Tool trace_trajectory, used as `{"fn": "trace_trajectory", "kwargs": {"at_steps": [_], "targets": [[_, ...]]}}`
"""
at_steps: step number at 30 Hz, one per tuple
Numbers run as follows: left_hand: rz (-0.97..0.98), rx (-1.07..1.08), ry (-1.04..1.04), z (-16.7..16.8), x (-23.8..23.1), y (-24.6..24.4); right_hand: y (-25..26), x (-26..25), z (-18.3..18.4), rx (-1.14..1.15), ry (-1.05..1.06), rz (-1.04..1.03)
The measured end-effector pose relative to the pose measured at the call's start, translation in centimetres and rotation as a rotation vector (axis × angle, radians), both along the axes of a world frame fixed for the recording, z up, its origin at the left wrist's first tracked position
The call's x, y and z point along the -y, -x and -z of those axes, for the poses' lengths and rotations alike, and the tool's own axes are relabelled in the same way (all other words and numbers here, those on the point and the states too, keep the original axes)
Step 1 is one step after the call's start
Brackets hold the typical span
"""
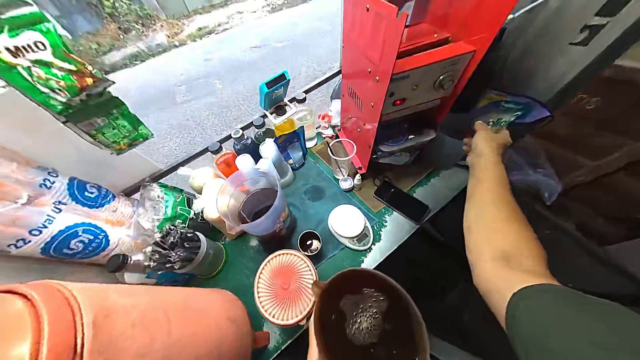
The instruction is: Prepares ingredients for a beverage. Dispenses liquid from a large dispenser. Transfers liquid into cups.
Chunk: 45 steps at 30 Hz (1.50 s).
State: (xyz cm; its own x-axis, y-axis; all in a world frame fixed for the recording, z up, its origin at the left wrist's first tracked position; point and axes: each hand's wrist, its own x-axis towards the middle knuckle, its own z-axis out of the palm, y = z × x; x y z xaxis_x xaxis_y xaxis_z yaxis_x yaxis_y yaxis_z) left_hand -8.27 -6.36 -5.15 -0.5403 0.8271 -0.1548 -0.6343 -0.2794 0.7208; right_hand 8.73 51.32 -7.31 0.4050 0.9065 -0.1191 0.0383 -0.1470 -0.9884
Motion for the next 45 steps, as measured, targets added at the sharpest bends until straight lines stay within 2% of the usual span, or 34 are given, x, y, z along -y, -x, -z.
{"fn": "trace_trajectory", "kwargs": {"at_steps": [2,5,12,15,17,20,24,26,30,33,40,45], "targets": [[0.111,0.001,-0.059,-1.6,-3.1,-0.4,0.6,0.9,-1.7,-0.07,0.05,-0.004],[0.14,0.028,-0.073,-2.2,-6.5,-0.1,1.3,5.4,-4.6,-0.136,-0.026,-0.102],[0.178,0.062,0.064,-3.2,-12.3,2.1,0.8,18.4,-6.1,-0.23,-0.498,-0.755],[0.16,0.069,0.128,-3.9,-14.2,2.7,1.0,21.9,-5.8,-0.173,-0.554,-1.04],[0.142,0.082,0.154,-4.2,-15.2,3.3,1.3,23.5,-5.9,-0.117,-0.556,-1.147],[0.118,0.088,0.174,-4.6,-16.3,4.1,2.8,25.5,-6.1,-0.026,-0.591,-1.159],[0.077,0.094,0.192,-5.3,-17.7,5.0,6.2,28.0,-6.8,0.027,-0.599,-1.018],[0.045,0.1,0.196,-5.6,-18.4,5.4,8.2,28.6,-6.7,-0.032,-0.581,-0.917],[-0.004,0.076,0.206,-6.5,-19.6,5.9,11.8,28.5,-5.9,-0.336,-0.538,-0.735],[-0.041,0.1,0.207,-7.0,-20.3,6.0,13.3,27.4,-6.1,-0.418,-0.551,-0.665],[-0.107,0.093,0.189,-7.7,-20.5,6.5,16.5,24.2,-8.0,-0.457,-0.522,-0.699],[-0.131,-0.117,0.222,-5.8,-15.5,6.7,19.4,21.4,-8.9,-0.39,-0.485,-0.862]]}}
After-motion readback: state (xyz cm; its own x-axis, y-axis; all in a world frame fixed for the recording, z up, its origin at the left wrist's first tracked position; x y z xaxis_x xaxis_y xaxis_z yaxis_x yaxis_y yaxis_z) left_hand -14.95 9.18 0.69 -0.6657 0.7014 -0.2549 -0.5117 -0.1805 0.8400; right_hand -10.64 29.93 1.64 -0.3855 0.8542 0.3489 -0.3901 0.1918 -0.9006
